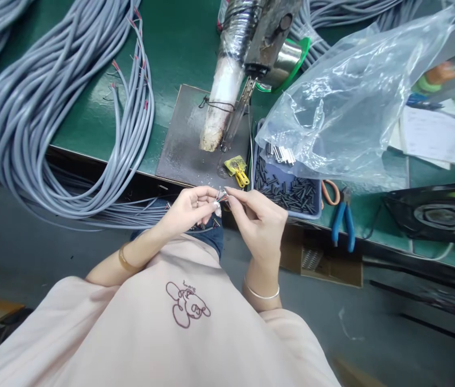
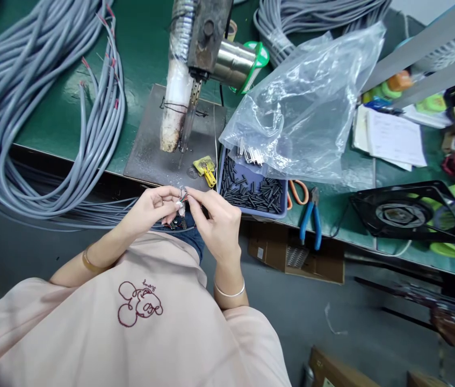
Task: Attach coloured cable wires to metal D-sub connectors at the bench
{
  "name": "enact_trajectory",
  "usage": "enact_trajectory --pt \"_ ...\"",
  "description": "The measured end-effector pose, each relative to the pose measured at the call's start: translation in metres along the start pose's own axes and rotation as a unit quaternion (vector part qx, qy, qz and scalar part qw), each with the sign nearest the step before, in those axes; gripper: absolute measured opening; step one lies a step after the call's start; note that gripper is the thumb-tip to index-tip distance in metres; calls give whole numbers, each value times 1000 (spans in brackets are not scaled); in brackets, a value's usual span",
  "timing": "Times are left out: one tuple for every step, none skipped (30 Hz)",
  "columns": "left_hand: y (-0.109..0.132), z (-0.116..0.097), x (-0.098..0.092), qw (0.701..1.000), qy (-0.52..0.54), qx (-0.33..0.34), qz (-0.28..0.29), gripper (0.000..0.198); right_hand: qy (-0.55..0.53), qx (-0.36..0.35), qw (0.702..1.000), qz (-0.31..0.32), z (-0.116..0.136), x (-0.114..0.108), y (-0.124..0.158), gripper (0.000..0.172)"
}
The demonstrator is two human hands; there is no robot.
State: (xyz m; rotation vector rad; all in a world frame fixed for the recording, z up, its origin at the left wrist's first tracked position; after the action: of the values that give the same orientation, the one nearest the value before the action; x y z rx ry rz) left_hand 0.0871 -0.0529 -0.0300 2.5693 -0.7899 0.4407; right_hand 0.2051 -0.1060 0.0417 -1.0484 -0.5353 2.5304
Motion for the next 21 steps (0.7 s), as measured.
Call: enact_trajectory --pt "0 0 -1 1000 2 2 -2 24 12 -11 1000 4 2 0 0 15" --pt "0 -1 -1 1000 4 4 -4 23 21 -17 1000 6 3 -1 0 16" --pt "0 -2 -1 1000 6 4 -7 22 26 -16 1000 7 2 -1 0 16" --pt "0 -3 -1 1000 7 3 -8 21 27 -7 1000 9 1 -2 -1 17" --pt "1 -3 -1 1000 4 0 -9 19 23 7 1000 14 -1 -1 -2 18" --pt "2 -4 0 1000 0 -3 -8 17 13 23 999 22 -4 -1 -3 20" --pt "3 -5 1 1000 -5 -7 -6 15 -4 39 999 35 -6 1 -4 24" --pt "4 -6 2 1000 -10 -10 -3 13 -24 52 997 51 -8 4 -5 30" --pt "5 -6 3 1000 -14 -14 0 12 -46 62 995 69 -10 7 -6 37" --pt "6 -7 4 1000 -15 -16 2 11 -65 68 992 87 -11 10 -6 43" --pt "6 -7 3 1000 -15 -18 1 11 -81 73 989 96 -12 13 -6 48" --pt "6 -6 3 1000 -14 -18 -1 11 -91 77 989 93 -13 13 -5 51" --pt "6 -6 2 1000 -11 -18 -5 11 -94 81 989 78 -13 12 -5 52" --pt "6 -6 1 1000 -8 -16 -8 12 -93 84 991 52 -14 9 -4 50" --pt "6 -6 0 1000 -5 -13 -10 12 -89 87 992 23 -15 5 -4 47" --pt "5 -5 -1 1000 -4 -9 -12 13 -86 87 992 -3 -15 1 -3 43" --pt "5 -5 -1 1000 -2 -5 -13 12 -81 85 993 -18 -14 -1 -2 39" --pt "5 -6 -2 1000 0 -2 -14 12 -77 82 993 -19 -13 -2 -1 35" --pt "5 -6 -2 1000 1 0 -15 11 -76 77 994 -15 -12 -2 0 32" --pt "5 -6 -2 1000 1 0 -15 11 -74 74 994 -8 -11 -1 0 30" --pt "5 -6 -2 1000 1 0 -15 11 -74 74 995 -2 -10 0 0 28"
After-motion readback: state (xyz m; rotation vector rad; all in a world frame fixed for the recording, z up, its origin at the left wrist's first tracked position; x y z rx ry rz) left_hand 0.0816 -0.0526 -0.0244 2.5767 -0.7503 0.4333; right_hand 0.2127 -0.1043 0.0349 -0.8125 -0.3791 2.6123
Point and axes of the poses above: each hand's wrist, its own y-axis away from the middle knuckle, its own x-axis out of the palm, z = x × y, the point moved 7 cm from there along -y, towards the middle knuckle, and after that the axes turned 4 degrees about -z, right-handed, at the moved point
